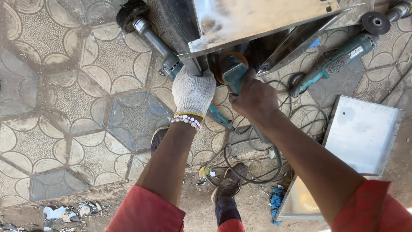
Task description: Polishing the interior surfaces and edges of a stainless steel box using a handheld angle grinder.
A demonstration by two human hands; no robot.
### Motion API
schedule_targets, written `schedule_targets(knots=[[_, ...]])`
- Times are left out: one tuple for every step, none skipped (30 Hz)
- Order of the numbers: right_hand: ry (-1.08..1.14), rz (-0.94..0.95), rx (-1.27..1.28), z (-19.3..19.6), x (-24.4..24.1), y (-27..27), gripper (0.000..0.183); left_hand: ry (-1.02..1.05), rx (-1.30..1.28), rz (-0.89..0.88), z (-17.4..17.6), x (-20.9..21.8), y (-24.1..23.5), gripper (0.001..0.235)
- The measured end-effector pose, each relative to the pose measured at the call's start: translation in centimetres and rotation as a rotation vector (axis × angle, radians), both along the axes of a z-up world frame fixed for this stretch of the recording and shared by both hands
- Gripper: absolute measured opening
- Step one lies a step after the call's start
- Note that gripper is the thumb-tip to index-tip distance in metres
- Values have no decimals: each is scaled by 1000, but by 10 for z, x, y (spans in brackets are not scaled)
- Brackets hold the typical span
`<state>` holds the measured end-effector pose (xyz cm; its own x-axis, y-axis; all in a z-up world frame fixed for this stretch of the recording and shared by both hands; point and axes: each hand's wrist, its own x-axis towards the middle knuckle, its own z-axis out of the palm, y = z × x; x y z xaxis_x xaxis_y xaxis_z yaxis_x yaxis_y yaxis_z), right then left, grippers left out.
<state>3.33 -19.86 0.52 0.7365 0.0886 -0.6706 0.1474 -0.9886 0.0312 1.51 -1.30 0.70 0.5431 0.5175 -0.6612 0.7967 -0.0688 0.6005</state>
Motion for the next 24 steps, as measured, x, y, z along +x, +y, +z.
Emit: schedule_targets(knots=[[-12, 42, -4, 5, -3, 5, 75, 19, -1, -10, 0, 1, 0, 49], [-24, 84, -8, 10, -7, 10, 74, 39, -3, -20, 0, 3, 1, 50], [-26, 86, -8, 12, -9, 9, 74, 37, -2, -18, 3, 6, 2, 50], [-53, 131, -21, 13, -12, 8, 73, 51, -27, 15, 5, 9, 2, 49], [-74, 177, -34, 15, -16, 6, 72, 71, -52, 50, 7, 10, 2, 48], [-71, 180, -34, 17, -5, 4, 72, 74, -52, 52, -3, 6, 1, 48], [-45, 95, -63, 18, 7, 3, 76, 39, 54, -82, -13, 3, 2, 39], [-18, 10, -91, 19, 18, 3, 79, 5, 160, -217, -23, 0, 3, 31], [-16, 11, -92, 11, 18, 4, 79, 7, 158, -216, -26, -2, 1, 31], [-37, 27, -123, 4, 18, 3, 81, -21, 140, -158, -28, -4, -1, 32], [-61, 42, -158, -1, 20, 1, 82, -52, 118, -101, -29, -3, -5, 33], [-62, 41, -162, 4, 15, 8, 82, -54, 113, -102, -29, -1, -5, 33], [-17, 28, -116, 9, 10, 16, 83, -49, 131, -132, -28, 0, -3, 33], [28, 15, -69, 13, 5, 25, 83, -45, 149, -161, -27, 1, -1, 32], [28, 15, -66, 20, 3, 28, 83, -45, 152, -161, -21, 1, -1, 32], [37, 5, -64, 27, 1, 32, 82, -29, 121, -139, -14, 1, -1, 37], [48, -2, -62, 34, -2, 35, 82, -12, 90, -114, -8, 0, -2, 42], [49, -1, -60, 37, 2, 29, 82, -11, 91, -113, -7, -1, -2, 42], [33, -32, -57, 39, 8, 24, 80, -3, 85, -134, -7, 2, -2, 39], [18, -63, -54, 41, 14, 19, 78, 4, 80, -155, -7, 3, -3, 36], [23, -62, -55, 40, 7, 18, 78, 10, 78, -154, -2, 3, -2, 36], [24, 4, -81, 40, 1, 18, 77, -18, 59, -117, 4, 4, -1, 38], [16, 65, -106, 40, -1, 17, 76, -54, 39, -83, 11, 10, -1, 41], [13, 63, -107, 41, -3, 15, 76, -57, 38, -85, 10, 12, -2, 41]])
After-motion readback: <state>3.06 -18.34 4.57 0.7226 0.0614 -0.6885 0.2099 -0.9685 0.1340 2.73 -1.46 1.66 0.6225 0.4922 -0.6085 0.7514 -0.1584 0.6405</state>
